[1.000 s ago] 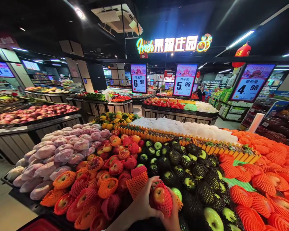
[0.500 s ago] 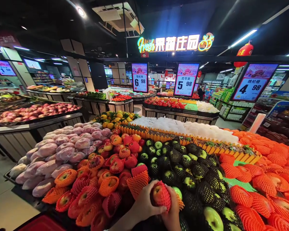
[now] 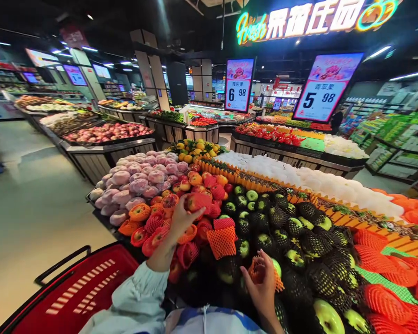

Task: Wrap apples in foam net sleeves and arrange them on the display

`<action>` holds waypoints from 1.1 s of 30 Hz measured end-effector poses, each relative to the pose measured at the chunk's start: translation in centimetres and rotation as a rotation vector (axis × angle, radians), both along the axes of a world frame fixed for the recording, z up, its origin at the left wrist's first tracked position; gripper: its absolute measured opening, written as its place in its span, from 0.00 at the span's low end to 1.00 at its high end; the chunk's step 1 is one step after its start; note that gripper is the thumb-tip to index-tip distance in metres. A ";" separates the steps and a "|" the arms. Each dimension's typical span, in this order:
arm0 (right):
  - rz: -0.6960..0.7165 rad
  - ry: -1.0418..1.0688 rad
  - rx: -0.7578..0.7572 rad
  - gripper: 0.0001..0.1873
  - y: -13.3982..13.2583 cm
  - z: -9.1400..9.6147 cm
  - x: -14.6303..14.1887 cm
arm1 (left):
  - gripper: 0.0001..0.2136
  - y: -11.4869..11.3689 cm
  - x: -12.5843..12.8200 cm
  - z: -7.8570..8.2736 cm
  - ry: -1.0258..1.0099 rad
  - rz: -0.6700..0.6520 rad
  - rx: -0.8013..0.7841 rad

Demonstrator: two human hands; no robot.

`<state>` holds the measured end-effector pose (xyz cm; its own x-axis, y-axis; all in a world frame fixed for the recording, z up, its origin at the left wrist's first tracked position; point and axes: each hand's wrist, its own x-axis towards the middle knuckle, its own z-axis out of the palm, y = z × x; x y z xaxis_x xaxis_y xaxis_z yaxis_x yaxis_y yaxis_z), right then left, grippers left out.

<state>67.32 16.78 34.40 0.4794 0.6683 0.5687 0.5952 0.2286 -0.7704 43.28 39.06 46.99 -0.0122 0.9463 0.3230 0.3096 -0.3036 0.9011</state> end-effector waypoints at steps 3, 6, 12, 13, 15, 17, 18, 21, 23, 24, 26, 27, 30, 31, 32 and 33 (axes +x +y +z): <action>0.004 -0.012 0.007 0.32 0.0 0.4 0.0 | 0.36 4.4 -3.3 0.6 0.179 0.244 0.023; 0.014 -0.005 0.000 0.32 0.0 0.8 0.0 | 0.38 8.7 -5.4 0.3 0.324 0.424 0.007; 0.023 -0.022 -0.019 0.33 -0.1 0.6 0.4 | 0.38 14.3 -5.4 -3.0 0.539 0.361 -0.070; 0.022 -0.031 -0.018 0.33 -0.1 0.5 0.4 | 0.38 14.9 -5.0 -3.6 0.555 0.338 -0.082; 0.019 -0.050 -0.009 0.34 -0.1 0.3 0.6 | 0.37 15.8 -4.1 -4.8 0.593 0.305 -0.120; 0.014 -0.066 -0.001 0.34 -0.1 0.2 0.6 | 0.37 16.4 -3.2 -5.7 0.630 0.285 -0.170; 0.010 -0.071 0.000 0.34 -0.1 0.2 0.7 | 0.37 16.7 -2.8 -6.1 0.648 0.280 -0.200; -0.003 -0.086 -0.003 0.34 -0.2 0.3 0.7 | 0.36 17.5 -2.1 -6.9 0.696 0.279 -0.296; -0.009 -0.093 -0.003 0.34 -0.2 0.4 0.7 | 0.36 18.0 -2.0 -7.3 0.724 0.273 -0.344; -0.011 -0.097 -0.002 0.34 -0.2 0.4 0.7 | 0.36 18.3 -2.0 -7.4 0.738 0.269 -0.362; -0.013 -0.096 -0.005 0.33 -0.1 0.5 0.7 | 0.39 18.9 -1.9 -7.5 0.767 0.270 -0.392; -0.014 -0.092 -0.008 0.33 -0.1 0.6 0.7 | 0.41 19.2 -1.8 -7.6 0.783 0.276 -0.405; -0.016 -0.074 -0.013 0.32 -0.1 0.5 0.7 | 0.44 19.9 -1.5 -7.5 0.831 0.287 -0.434; -0.016 -0.072 -0.015 0.32 -0.1 0.5 0.7 | 0.43 20.1 -1.4 -7.4 0.846 0.278 -0.438; -0.017 -0.071 -0.015 0.32 -0.1 0.4 0.7 | 0.41 20.3 -1.4 -7.2 0.860 0.263 -0.439; -0.019 -0.070 -0.016 0.32 -0.1 0.4 0.7 | 0.39 20.5 -1.3 -7.0 0.873 0.246 -0.438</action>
